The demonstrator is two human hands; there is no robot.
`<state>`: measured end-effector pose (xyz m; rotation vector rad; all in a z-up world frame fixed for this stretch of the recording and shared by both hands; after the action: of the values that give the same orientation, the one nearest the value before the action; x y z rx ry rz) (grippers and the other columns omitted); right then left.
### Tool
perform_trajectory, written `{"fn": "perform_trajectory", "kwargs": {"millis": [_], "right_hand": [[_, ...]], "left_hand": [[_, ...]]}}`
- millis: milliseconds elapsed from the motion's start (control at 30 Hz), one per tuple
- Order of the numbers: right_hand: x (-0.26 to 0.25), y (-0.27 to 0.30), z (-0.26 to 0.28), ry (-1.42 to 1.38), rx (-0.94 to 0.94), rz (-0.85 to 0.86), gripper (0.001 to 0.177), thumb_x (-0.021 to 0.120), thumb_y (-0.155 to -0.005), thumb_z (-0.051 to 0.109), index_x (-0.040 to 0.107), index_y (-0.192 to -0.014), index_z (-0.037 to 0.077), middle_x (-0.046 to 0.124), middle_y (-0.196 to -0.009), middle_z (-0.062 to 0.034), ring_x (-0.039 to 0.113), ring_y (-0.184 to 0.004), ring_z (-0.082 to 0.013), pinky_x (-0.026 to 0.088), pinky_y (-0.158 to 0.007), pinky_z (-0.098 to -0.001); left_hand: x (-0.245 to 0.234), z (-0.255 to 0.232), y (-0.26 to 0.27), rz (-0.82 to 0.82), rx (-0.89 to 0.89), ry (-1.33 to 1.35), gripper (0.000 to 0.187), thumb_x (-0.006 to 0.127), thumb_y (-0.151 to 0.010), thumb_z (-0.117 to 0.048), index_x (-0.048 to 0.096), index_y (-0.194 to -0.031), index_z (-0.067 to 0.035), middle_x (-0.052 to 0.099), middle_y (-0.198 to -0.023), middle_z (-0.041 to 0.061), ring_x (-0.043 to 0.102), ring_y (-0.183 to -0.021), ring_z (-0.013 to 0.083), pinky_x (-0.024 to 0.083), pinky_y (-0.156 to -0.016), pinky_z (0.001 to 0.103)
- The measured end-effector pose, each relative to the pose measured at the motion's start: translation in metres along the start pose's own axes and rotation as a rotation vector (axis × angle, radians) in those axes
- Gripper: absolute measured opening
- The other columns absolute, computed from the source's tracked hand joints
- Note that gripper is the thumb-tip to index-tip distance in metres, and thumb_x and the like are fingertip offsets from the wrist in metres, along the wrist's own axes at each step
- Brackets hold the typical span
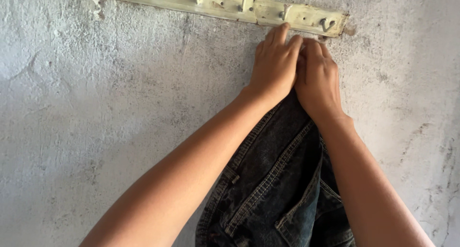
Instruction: The person picks up a dark denim jacket from a pile on a bench and hangs it on a wall-mounted hook rack. Then they pick up a white shirt and hang it on the same rack. Finally, they pick up a pair of light-colored trousers and hang them on the rack as well.
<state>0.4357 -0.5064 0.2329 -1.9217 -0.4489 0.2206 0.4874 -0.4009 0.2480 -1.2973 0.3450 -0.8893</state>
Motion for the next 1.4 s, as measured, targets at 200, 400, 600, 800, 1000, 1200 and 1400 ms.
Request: {"fn": "perform_trajectory", "kwargs": {"millis": [200,400,600,800,1000,1200,1400], "right_hand": [[0.0,-0.002,0.013,-0.021,-0.003,-0.012,0.011,0.057,-0.104,-0.004,0.06,-0.114,-0.008,0.068,-0.107,-0.0229,0.072,-0.087,-0.0335,0.059,-0.073,-0.0416],[0.006,-0.006,0.016,0.068,-0.049,-0.068,0.011,0.056,-0.104,-0.006,0.061,-0.114,-0.007,0.067,-0.11,-0.0205,0.069,-0.09,-0.0307,0.06,-0.076,-0.0373],[0.022,-0.01,0.037,0.117,-0.038,-0.15,0.011,0.057,-0.101,-0.009,0.063,-0.11,-0.008,0.06,-0.12,-0.0221,0.066,-0.094,-0.0314,0.06,-0.077,-0.0377],[0.034,-0.022,0.07,0.16,-0.025,-0.14,0.006,0.057,-0.105,-0.006,0.063,-0.104,-0.007,0.059,-0.122,-0.027,0.065,-0.096,-0.0342,0.059,-0.079,-0.0421],[0.042,-0.023,0.087,0.268,0.144,-0.116,0.019,0.066,-0.111,0.001,0.061,-0.095,-0.008,0.065,-0.102,-0.025,0.063,-0.082,-0.0357,0.051,-0.066,-0.0478],[0.046,-0.018,0.041,0.272,0.133,-0.163,0.009,0.06,-0.101,-0.003,0.059,-0.092,-0.006,0.065,-0.098,-0.0211,0.063,-0.083,-0.0318,0.051,-0.075,-0.0469],[0.029,-0.03,-0.034,0.326,0.019,-0.245,0.011,0.056,-0.1,-0.005,0.056,-0.089,-0.003,0.065,-0.099,-0.0175,0.063,-0.088,-0.0307,0.049,-0.077,-0.0444]], "left_hand": [[0.019,0.017,0.007,0.013,0.049,0.112,0.036,0.046,-0.103,0.002,0.056,-0.137,0.002,0.052,-0.149,0.026,0.046,-0.143,0.0401,0.033,-0.124,0.05],[0.0,0.013,0.002,0.003,0.017,0.137,0.03,0.048,-0.102,0.003,0.062,-0.129,-0.001,0.062,-0.136,0.02,0.059,-0.132,0.0333,0.043,-0.119,0.044],[-0.047,0.024,0.006,0.054,-0.104,0.143,0.025,0.056,-0.091,0.005,0.064,-0.115,0.001,0.068,-0.108,0.018,0.065,-0.103,0.0304,0.055,-0.089,0.042],[-0.07,0.05,0.005,0.038,-0.227,0.256,0.019,0.049,-0.104,-0.009,0.065,-0.097,-0.001,0.074,-0.098,0.019,0.072,-0.093,0.0333,0.056,-0.086,0.046],[-0.06,0.068,0.001,0.262,-0.364,0.37,0.02,0.05,-0.099,-0.013,0.068,-0.094,-0.005,0.078,-0.082,0.013,0.076,-0.07,0.0222,0.06,-0.074,0.037],[-0.017,0.065,-0.008,0.196,-0.377,0.61,0.02,0.053,-0.1,-0.016,0.071,-0.097,-0.01,0.08,-0.09,0.008,0.073,-0.073,0.021,0.063,-0.073,0.035],[0.025,0.036,-0.039,0.063,-0.401,0.643,0.015,0.059,-0.097,-0.021,0.07,-0.102,-0.012,0.08,-0.095,0.008,0.078,-0.085,0.0277,0.061,-0.078,0.042]]}}
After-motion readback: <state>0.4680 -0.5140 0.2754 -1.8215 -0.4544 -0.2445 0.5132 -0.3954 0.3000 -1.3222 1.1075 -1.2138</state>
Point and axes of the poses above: each hand's wrist, its own y-axis away from the middle knuckle, its own x-axis out of the palm, z = x × y, the point moved 2 cm from there along -y, towards the middle knuckle
